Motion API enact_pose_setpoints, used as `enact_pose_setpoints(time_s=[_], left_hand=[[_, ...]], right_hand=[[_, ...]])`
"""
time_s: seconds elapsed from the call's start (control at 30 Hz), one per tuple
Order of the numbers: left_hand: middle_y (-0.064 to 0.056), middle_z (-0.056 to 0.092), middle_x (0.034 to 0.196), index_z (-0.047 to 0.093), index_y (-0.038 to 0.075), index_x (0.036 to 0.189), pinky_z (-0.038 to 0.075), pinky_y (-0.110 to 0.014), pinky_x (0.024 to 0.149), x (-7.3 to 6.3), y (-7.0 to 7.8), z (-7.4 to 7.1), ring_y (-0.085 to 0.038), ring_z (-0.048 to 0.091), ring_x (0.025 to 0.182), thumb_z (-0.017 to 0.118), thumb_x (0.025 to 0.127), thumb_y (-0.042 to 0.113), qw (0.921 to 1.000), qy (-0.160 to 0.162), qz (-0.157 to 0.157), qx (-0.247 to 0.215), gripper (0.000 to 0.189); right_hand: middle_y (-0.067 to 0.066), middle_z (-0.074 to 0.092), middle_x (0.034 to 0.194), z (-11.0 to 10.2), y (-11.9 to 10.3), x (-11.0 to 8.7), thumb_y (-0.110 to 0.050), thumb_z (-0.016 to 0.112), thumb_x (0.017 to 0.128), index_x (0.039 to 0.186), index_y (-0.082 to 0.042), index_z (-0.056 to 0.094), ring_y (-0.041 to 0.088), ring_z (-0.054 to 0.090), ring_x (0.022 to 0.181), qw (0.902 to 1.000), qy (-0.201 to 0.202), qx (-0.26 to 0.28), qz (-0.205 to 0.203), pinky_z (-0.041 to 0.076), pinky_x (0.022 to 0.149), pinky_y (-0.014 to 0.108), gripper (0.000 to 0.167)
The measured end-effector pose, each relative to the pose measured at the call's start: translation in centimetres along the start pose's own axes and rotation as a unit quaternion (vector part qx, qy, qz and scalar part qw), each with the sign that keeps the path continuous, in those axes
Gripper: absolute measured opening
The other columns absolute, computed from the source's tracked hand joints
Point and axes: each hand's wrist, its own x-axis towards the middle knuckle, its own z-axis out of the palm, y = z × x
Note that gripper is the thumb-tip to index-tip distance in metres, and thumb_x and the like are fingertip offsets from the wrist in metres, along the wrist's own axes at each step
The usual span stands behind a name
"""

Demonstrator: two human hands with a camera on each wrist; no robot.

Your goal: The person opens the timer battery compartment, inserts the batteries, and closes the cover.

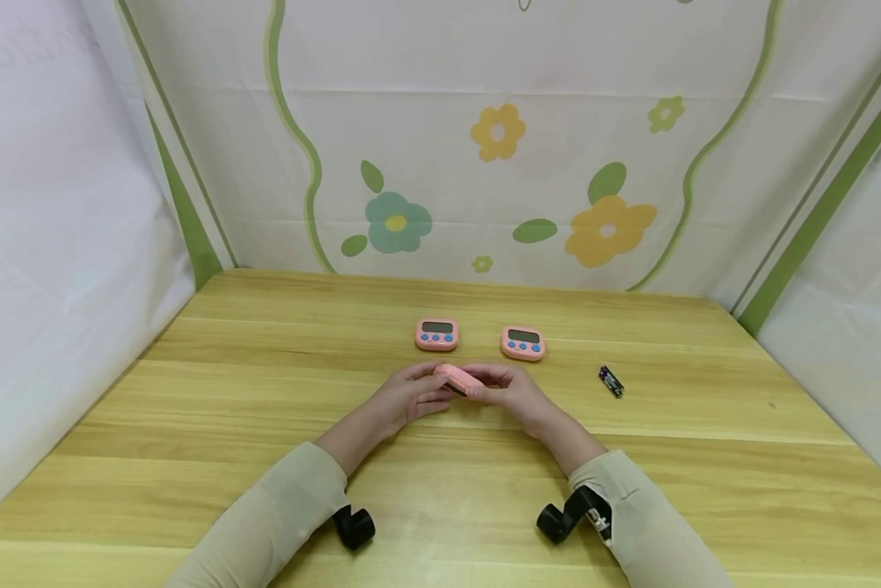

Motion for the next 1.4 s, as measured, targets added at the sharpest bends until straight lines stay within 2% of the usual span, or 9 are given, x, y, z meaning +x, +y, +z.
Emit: enact_pose_setpoints(time_s=[0.1, 0.23, 0.4, 0.5, 0.67, 0.9, 1.03, 1.27, 1.4], left_hand=[[-0.019, 0.048, 0.112, 0.033, -0.006, 0.128, 0.041, -0.038, 0.086, 0.02, -0.03, 0.0, -0.027, 0.052, 0.097, 0.052, 0.087, 0.011, 0.9998, 0.013, -0.001, -0.012, 0.048], [-0.019, 0.049, 0.111, 0.035, -0.005, 0.126, 0.041, -0.037, 0.086, 0.02, 0.01, 0.05, -0.024, 0.054, 0.094, 0.053, 0.086, 0.011, 0.9996, 0.025, -0.004, -0.013, 0.047], [-0.022, 0.038, 0.124, 0.031, -0.007, 0.129, 0.039, -0.036, 0.088, -0.04, 0.04, -0.05, -0.024, 0.05, 0.101, 0.05, 0.086, 0.003, 0.9998, 0.002, 0.001, -0.017, 0.048], [-0.022, 0.031, 0.13, 0.027, -0.006, 0.131, 0.039, -0.033, 0.089, -0.08, 0.08, -0.08, -0.024, 0.047, 0.105, 0.049, 0.084, -0.003, 0.9996, -0.009, -0.001, -0.027, 0.052], [-0.023, 0.027, 0.133, 0.022, -0.005, 0.133, 0.039, -0.031, 0.088, -0.09, 0.13, 0.09, -0.027, 0.04, 0.112, 0.048, 0.083, -0.009, 0.9995, -0.007, -0.006, -0.031, 0.057], [-0.023, 0.02, 0.135, 0.018, -0.004, 0.135, 0.038, -0.032, 0.09, 0.06, 0.02, 0.22, -0.029, 0.031, 0.118, 0.047, 0.083, -0.01, 0.9999, 0.001, -0.011, 0.003, 0.059], [-0.022, 0.022, 0.135, 0.019, -0.004, 0.135, 0.038, -0.031, 0.09, 0.18, -0.13, 0.11, -0.028, 0.032, 0.117, 0.045, 0.084, -0.01, 0.9996, 0.006, -0.008, 0.026, 0.058], [-0.022, 0.028, 0.132, 0.018, -0.003, 0.135, 0.038, -0.03, 0.089, 0.22, -0.22, 0.07, -0.027, 0.038, 0.114, 0.042, 0.084, -0.011, 0.9975, 0.006, 0.004, 0.07, 0.057], [-0.022, 0.029, 0.132, 0.021, -0.001, 0.135, 0.039, -0.029, 0.088, 0.18, -0.29, -0.08, -0.026, 0.04, 0.113, 0.046, 0.085, -0.007, 0.9955, 0.005, 0.014, 0.093, 0.057]], right_hand=[[0.009, 0.055, 0.11, 0.11, -0.06, -0.01, -0.015, 0.065, 0.077, 0.116, -0.002, 0.055, 0.023, 0.049, 0.097, 0.999, -0.01, -0.042, 0.004, 0.041, 0.08, 0.031, 0.041], [0.013, 0.052, 0.114, 0.17, -0.04, -0.01, -0.015, 0.065, 0.077, 0.122, -0.003, 0.049, 0.026, 0.048, 0.098, 0.9971, -0.017, -0.073, 0.013, 0.041, 0.08, 0.033, 0.049], [0.016, 0.048, 0.117, 0.12, -0.02, -0.02, -0.015, 0.067, 0.075, 0.125, 0.001, 0.043, 0.025, 0.048, 0.097, 0.9971, -0.021, -0.067, 0.031, 0.043, 0.079, 0.028, 0.057], [0.016, 0.047, 0.118, 0.1, -0.06, -0.02, -0.015, 0.069, 0.074, 0.126, 0.003, 0.04, 0.023, 0.05, 0.096, 0.9974, -0.023, -0.051, 0.046, 0.044, 0.078, 0.027, 0.062], [0.02, 0.043, 0.121, 0.05, -0.05, -0.04, -0.012, 0.069, 0.073, 0.128, 0.006, 0.034, 0.023, 0.051, 0.098, 0.9976, -0.027, -0.027, 0.058, 0.045, 0.079, 0.028, 0.068], [0.022, 0.04, 0.121, -0.09, 0.16, 0.03, -0.001, 0.065, 0.074, 0.131, 0.005, 0.026, 0.022, 0.055, 0.086, 0.9949, -0.037, 0.03, 0.089, 0.05, 0.065, 0.031, 0.069], [0.021, 0.035, 0.125, -0.09, 0.2, 0.04, 0.003, 0.062, 0.075, 0.133, 0.004, 0.023, 0.021, 0.055, 0.085, 0.9922, -0.028, 0.063, 0.104, 0.05, 0.068, 0.032, 0.069], [0.021, 0.045, 0.108, -0.09, 0.08, -0.03, 0.007, 0.057, 0.077, 0.134, 0.0, 0.023, 0.025, 0.057, 0.083, 0.9876, -0.022, 0.1, 0.119, 0.049, 0.074, 0.035, 0.066], [0.02, 0.052, 0.102, -0.22, 0.08, -0.04, 0.009, 0.055, 0.077, 0.132, -0.002, 0.025, 0.026, 0.058, 0.081, 0.9857, -0.023, 0.117, 0.119, 0.048, 0.074, 0.036, 0.064]])
